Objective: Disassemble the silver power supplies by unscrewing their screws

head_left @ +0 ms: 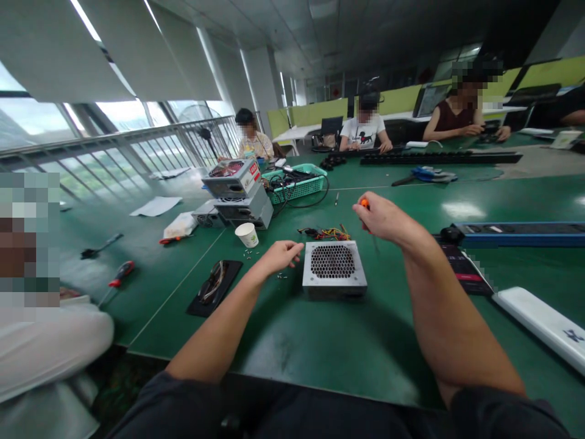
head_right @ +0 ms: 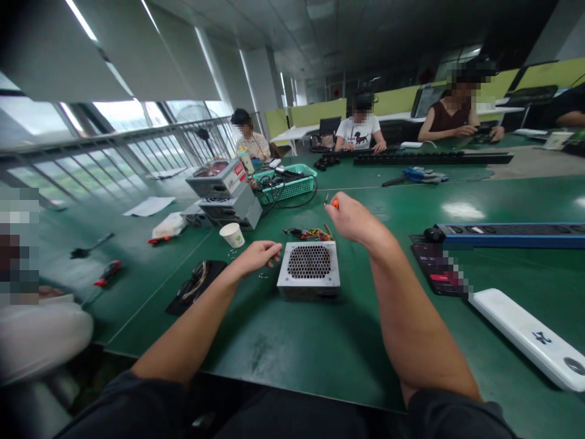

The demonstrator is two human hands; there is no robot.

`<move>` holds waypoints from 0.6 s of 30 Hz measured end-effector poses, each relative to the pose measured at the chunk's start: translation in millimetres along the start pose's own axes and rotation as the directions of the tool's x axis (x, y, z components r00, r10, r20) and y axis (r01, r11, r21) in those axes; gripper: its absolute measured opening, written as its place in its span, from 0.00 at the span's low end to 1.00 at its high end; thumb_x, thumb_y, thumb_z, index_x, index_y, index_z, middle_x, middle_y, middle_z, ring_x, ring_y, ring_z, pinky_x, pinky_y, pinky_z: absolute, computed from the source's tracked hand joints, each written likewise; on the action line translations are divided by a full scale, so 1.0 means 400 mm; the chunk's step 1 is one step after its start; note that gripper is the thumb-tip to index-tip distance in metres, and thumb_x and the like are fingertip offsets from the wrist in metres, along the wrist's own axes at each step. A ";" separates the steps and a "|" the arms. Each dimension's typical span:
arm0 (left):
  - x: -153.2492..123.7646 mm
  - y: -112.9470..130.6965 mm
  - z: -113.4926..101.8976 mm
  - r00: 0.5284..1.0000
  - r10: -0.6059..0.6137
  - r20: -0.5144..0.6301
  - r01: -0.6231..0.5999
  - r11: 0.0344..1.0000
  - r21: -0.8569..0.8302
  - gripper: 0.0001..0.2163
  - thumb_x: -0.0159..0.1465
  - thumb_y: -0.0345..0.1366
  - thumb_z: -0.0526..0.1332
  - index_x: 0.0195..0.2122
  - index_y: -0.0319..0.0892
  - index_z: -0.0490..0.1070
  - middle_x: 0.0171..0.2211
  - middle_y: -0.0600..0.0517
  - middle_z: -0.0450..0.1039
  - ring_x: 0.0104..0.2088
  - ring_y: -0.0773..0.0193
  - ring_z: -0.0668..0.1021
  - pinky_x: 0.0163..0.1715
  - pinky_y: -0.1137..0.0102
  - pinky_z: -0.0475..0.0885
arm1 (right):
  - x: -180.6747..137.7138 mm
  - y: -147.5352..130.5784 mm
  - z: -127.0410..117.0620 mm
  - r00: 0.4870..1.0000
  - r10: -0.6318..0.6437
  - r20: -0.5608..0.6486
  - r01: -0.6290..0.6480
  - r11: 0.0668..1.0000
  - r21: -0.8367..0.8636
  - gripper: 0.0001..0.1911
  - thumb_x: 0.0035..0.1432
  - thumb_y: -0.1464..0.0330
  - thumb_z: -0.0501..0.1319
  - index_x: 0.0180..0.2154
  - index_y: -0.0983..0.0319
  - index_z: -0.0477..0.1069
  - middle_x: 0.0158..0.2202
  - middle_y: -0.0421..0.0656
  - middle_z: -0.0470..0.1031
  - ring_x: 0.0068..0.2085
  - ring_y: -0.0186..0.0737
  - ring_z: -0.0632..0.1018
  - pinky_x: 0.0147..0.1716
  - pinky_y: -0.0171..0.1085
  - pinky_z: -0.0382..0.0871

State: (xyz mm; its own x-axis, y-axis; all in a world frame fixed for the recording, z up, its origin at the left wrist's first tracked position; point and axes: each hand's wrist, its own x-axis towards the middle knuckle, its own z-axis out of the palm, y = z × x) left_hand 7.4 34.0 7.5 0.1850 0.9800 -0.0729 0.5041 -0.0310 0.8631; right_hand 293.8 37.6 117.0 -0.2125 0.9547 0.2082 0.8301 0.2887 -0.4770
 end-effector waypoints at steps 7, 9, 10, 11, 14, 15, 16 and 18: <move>-0.058 -0.026 0.074 0.973 -0.188 0.132 0.190 0.982 -0.003 0.36 0.62 0.68 0.52 0.41 0.36 0.81 0.43 0.41 0.82 0.41 0.53 0.82 0.35 0.65 0.76 | 0.040 0.091 0.069 0.794 0.152 0.588 -0.056 0.983 -0.177 0.28 0.54 0.46 0.65 0.24 0.65 0.75 0.21 0.49 0.74 0.21 0.39 0.70 0.24 0.41 0.62; -0.078 -0.031 0.100 0.978 -0.170 0.124 0.177 0.983 -0.048 0.36 0.63 0.67 0.51 0.44 0.37 0.81 0.46 0.42 0.82 0.47 0.50 0.81 0.46 0.61 0.76 | 0.043 0.097 0.090 0.709 0.143 0.690 -0.053 0.987 -0.150 0.30 0.53 0.42 0.64 0.25 0.64 0.75 0.21 0.48 0.75 0.18 0.35 0.66 0.21 0.39 0.60; -0.087 -0.032 0.112 0.982 -0.145 0.121 0.156 0.984 -0.085 0.35 0.64 0.67 0.52 0.45 0.38 0.81 0.48 0.42 0.82 0.50 0.48 0.80 0.52 0.59 0.74 | 0.044 0.100 0.098 0.680 0.129 0.722 -0.051 0.990 -0.128 0.30 0.52 0.41 0.64 0.26 0.64 0.75 0.22 0.47 0.75 0.18 0.33 0.65 0.20 0.38 0.59; -0.096 -0.031 0.124 0.986 -0.120 0.116 0.135 0.982 -0.131 0.35 0.64 0.66 0.52 0.47 0.38 0.81 0.50 0.42 0.81 0.54 0.48 0.79 0.57 0.59 0.71 | 0.044 0.102 0.104 0.659 0.113 0.743 -0.050 0.993 -0.106 0.30 0.52 0.41 0.64 0.27 0.64 0.75 0.23 0.45 0.75 0.18 0.32 0.64 0.19 0.37 0.58; -0.121 -0.023 0.160 0.994 -0.068 0.088 0.089 0.959 -0.268 0.33 0.65 0.63 0.55 0.56 0.40 0.77 0.56 0.44 0.77 0.60 0.48 0.76 0.64 0.57 0.65 | 0.044 0.111 0.111 0.646 0.070 0.760 -0.045 0.998 -0.054 0.31 0.52 0.40 0.63 0.31 0.63 0.73 0.21 0.42 0.71 0.18 0.31 0.65 0.18 0.35 0.57; -0.130 -0.020 0.172 0.996 -0.062 0.070 0.081 0.949 -0.303 0.33 0.65 0.63 0.56 0.58 0.41 0.75 0.57 0.44 0.76 0.61 0.48 0.75 0.65 0.56 0.64 | 0.045 0.113 0.110 0.654 0.058 0.754 -0.039 0.998 -0.043 0.31 0.53 0.40 0.63 0.32 0.63 0.73 0.21 0.41 0.70 0.18 0.32 0.65 0.18 0.35 0.57; -0.138 -0.016 0.185 0.997 -0.059 0.044 0.070 0.939 -0.335 0.32 0.65 0.62 0.57 0.60 0.42 0.73 0.58 0.44 0.75 0.62 0.48 0.74 0.66 0.56 0.64 | 0.045 0.115 0.106 0.665 0.046 0.745 -0.031 0.999 -0.033 0.31 0.53 0.40 0.63 0.32 0.64 0.72 0.21 0.40 0.69 0.18 0.32 0.65 0.18 0.35 0.57; -0.154 -0.008 0.211 0.998 -0.059 -0.026 0.043 0.915 -0.402 0.31 0.65 0.60 0.60 0.63 0.45 0.70 0.60 0.45 0.74 0.63 0.50 0.73 0.67 0.56 0.62 | 0.043 0.114 0.090 0.688 0.014 0.726 -0.010 1.000 -0.011 0.33 0.54 0.39 0.61 0.34 0.64 0.73 0.21 0.41 0.69 0.19 0.33 0.66 0.18 0.35 0.58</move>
State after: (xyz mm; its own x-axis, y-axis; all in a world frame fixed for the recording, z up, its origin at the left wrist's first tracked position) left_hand 65.5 -43.0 -32.8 0.1329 0.9850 -0.1102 0.1302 0.0929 0.9871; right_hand 309.3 69.6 67.9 -0.5084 0.7128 -0.4832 0.8375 0.2788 -0.4699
